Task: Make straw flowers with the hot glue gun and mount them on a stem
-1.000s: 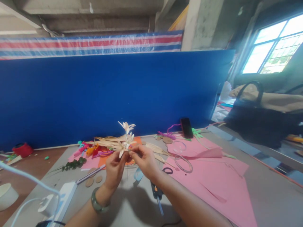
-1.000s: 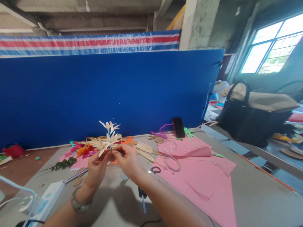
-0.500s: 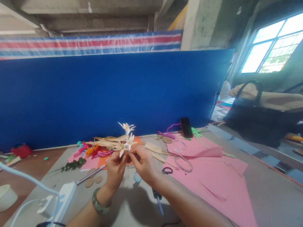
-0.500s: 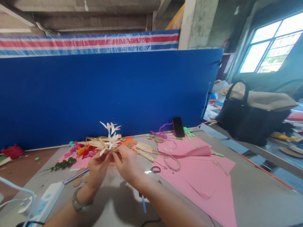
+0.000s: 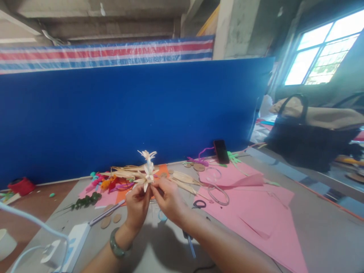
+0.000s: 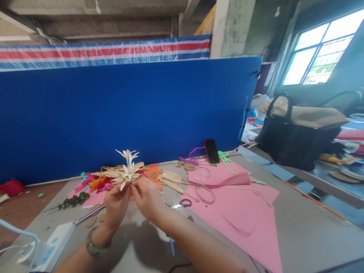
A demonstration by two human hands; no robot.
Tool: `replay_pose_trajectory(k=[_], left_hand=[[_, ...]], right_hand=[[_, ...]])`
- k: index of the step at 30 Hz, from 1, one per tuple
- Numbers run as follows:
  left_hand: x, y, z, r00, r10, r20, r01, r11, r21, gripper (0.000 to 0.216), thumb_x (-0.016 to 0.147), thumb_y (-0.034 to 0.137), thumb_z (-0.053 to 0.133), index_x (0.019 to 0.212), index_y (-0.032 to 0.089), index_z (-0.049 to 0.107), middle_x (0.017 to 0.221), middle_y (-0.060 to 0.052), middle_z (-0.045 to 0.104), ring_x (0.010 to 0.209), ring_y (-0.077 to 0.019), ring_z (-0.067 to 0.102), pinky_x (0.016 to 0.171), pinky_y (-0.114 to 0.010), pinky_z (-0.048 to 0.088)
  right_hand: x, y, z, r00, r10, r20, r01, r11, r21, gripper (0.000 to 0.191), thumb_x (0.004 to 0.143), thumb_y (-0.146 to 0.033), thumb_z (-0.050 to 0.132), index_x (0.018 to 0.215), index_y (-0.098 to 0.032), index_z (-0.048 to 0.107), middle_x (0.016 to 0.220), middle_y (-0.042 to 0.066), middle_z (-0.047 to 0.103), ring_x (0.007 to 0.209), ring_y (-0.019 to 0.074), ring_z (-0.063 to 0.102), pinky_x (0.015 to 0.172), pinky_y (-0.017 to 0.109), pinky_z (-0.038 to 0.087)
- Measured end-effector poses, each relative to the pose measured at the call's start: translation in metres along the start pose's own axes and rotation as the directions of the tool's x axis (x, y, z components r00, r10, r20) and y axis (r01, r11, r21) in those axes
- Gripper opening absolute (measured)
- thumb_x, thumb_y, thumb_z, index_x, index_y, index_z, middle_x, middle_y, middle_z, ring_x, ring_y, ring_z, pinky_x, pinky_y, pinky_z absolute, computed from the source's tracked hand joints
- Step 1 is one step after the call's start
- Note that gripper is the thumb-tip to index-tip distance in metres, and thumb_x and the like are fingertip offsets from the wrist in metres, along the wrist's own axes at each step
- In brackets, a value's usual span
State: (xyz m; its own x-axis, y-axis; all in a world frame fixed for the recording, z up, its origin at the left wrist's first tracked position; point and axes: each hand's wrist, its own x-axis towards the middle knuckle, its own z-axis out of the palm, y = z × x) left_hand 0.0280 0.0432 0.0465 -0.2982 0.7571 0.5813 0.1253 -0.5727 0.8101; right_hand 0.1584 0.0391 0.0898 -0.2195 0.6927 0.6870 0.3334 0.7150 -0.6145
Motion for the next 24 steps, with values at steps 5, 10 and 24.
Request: replay_pose_trajectory(k=[5, 10, 24], left_hand=[[0.0, 0.007, -0.003, 0.998, 0.066, 0.005, -0.066, 0.986, 0.156, 0.015, 0.072, 0.032, 0.072, 0.072, 0.017, 0.073, 0.061, -0.002, 0.067, 0.056, -0.0153, 0.058, 0.056, -0.025, 0.047], [0.001, 0.017, -0.004, 0.996, 0.012, 0.083, -0.026, 0.985, 0.17, 0.016, 0.074, 0.032, 0.071, 0.081, 0.018, 0.073, 0.069, -0.003, 0.07, 0.06, -0.016, 0.059, 0.059, -0.025, 0.048], [0.006, 0.009, -0.002, 0.943, -0.24, 0.231, 0.298, 0.918, -0.263, 0.025, 0.071, 0.034, 0.074, 0.083, 0.013, 0.069, 0.063, -0.003, 0.066, 0.053, -0.0127, 0.056, 0.053, -0.025, 0.047]], right_hand=[[0.001, 0.001, 0.002, 0.998, 0.065, -0.009, -0.064, 0.994, 0.09, 0.016, 0.085, -0.017, 0.052, 0.073, -0.017, 0.063, 0.068, 0.002, 0.061, 0.065, 0.0145, 0.056, 0.062, 0.025, 0.041], [0.002, 0.007, 0.008, 0.979, 0.2, -0.029, -0.184, 0.943, 0.276, 0.015, 0.082, -0.024, 0.058, 0.071, -0.016, 0.065, 0.065, 0.002, 0.062, 0.062, 0.0141, 0.056, 0.059, 0.024, 0.045], [0.008, 0.001, 0.005, 0.927, 0.372, 0.053, -0.329, 0.735, 0.593, 0.022, 0.077, -0.036, 0.066, 0.074, -0.018, 0.055, 0.06, -0.001, 0.062, 0.051, 0.0128, 0.059, 0.05, 0.025, 0.05]])
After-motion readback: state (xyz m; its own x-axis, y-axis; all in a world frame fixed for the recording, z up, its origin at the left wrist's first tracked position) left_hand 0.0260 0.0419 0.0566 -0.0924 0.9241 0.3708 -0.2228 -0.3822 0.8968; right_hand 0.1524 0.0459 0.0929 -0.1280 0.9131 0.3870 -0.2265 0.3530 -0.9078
